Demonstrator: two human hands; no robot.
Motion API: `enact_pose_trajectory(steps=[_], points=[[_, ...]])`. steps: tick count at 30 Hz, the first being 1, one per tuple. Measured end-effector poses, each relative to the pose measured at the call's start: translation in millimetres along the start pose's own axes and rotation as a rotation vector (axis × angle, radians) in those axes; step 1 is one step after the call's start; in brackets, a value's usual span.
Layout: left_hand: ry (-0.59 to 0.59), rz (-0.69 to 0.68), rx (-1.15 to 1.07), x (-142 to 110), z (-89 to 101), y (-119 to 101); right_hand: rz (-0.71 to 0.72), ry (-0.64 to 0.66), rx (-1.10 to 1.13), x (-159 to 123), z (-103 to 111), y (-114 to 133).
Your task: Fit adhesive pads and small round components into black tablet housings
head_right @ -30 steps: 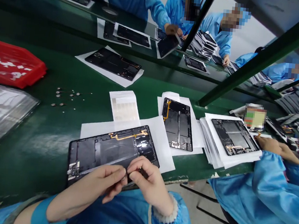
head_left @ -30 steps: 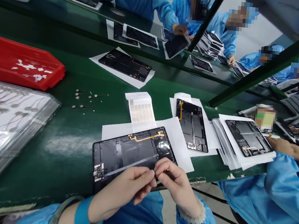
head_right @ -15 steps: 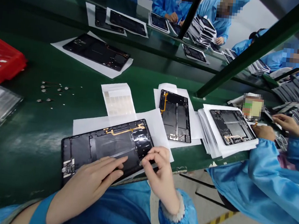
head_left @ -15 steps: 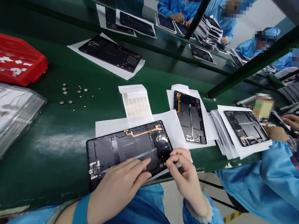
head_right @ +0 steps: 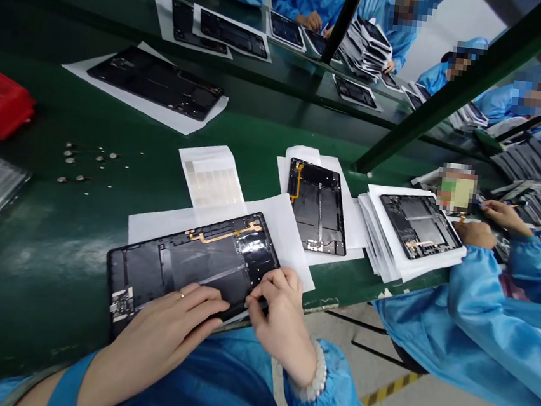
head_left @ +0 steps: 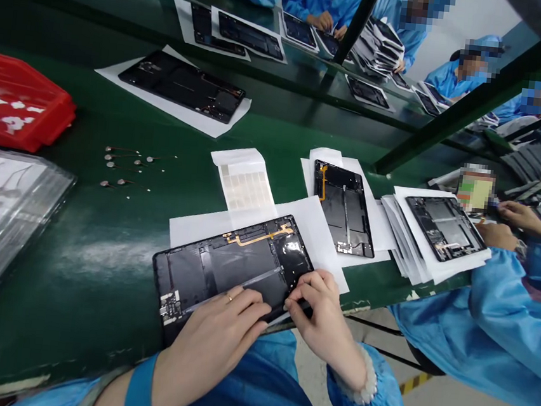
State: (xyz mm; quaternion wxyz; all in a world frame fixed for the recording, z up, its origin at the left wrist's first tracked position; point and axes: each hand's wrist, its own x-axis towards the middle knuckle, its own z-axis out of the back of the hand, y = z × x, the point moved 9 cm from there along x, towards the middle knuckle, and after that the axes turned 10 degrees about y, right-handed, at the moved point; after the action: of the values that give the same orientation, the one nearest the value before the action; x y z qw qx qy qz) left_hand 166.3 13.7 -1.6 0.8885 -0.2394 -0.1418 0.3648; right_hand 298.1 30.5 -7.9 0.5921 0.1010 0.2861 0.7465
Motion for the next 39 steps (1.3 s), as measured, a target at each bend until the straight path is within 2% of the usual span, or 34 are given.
enact_pose_trajectory(steps=[6,9,11,14,17,19,22,26,28,32,35,39], points=[[0.034,-0.011,-0.051,1.1,0.5,-0.8,0.012,0.056,-0.126,4.7,-4.3,3.2],[0.135,-0.032,-0.105,-1.0,2.9,2.5,0.014,0.034,-0.097,5.8,-1.4,-2.5],[0.197,-0.032,-0.135,-4.0,11.8,11.6,0.046,0.014,0.010,5.5,4.7,-8.2],[0.161,0.074,-0.120,-2.7,47.0,42.4,0.066,-0.100,0.184,3.9,26.8,-20.9],[0.048,0.254,-0.088,11.9,91.8,83.0,0.077,-0.229,0.187,5.6,53.6,-20.7],[-0.035,0.382,-0.095,27.7,115.2,110.3,0.136,-0.210,0.151,14.6,64.3,-4.8],[-0.234,0.544,-0.119,51.2,140.1,149.3,0.267,-0.087,0.069,39.8,72.7,32.1],[-0.254,0.653,-0.104,77.8,134.4,184.4,0.402,0.013,-0.091,96.0,78.3,72.5],[-0.239,0.662,-0.113,82.6,125.9,189.0,0.434,0.009,-0.182,132.1,75.5,82.5],[-0.247,0.629,-0.153,78.5,112.8,183.2,0.468,-0.051,-0.322,192.9,56.4,92.3],[-0.280,0.599,-0.183,73.1,108.9,180.8,0.508,-0.075,-0.386,212.3,38.1,103.3],[-0.312,0.578,-0.235,70.4,107.4,183.7,0.550,-0.061,-0.482,214.5,22.2,116.7]])
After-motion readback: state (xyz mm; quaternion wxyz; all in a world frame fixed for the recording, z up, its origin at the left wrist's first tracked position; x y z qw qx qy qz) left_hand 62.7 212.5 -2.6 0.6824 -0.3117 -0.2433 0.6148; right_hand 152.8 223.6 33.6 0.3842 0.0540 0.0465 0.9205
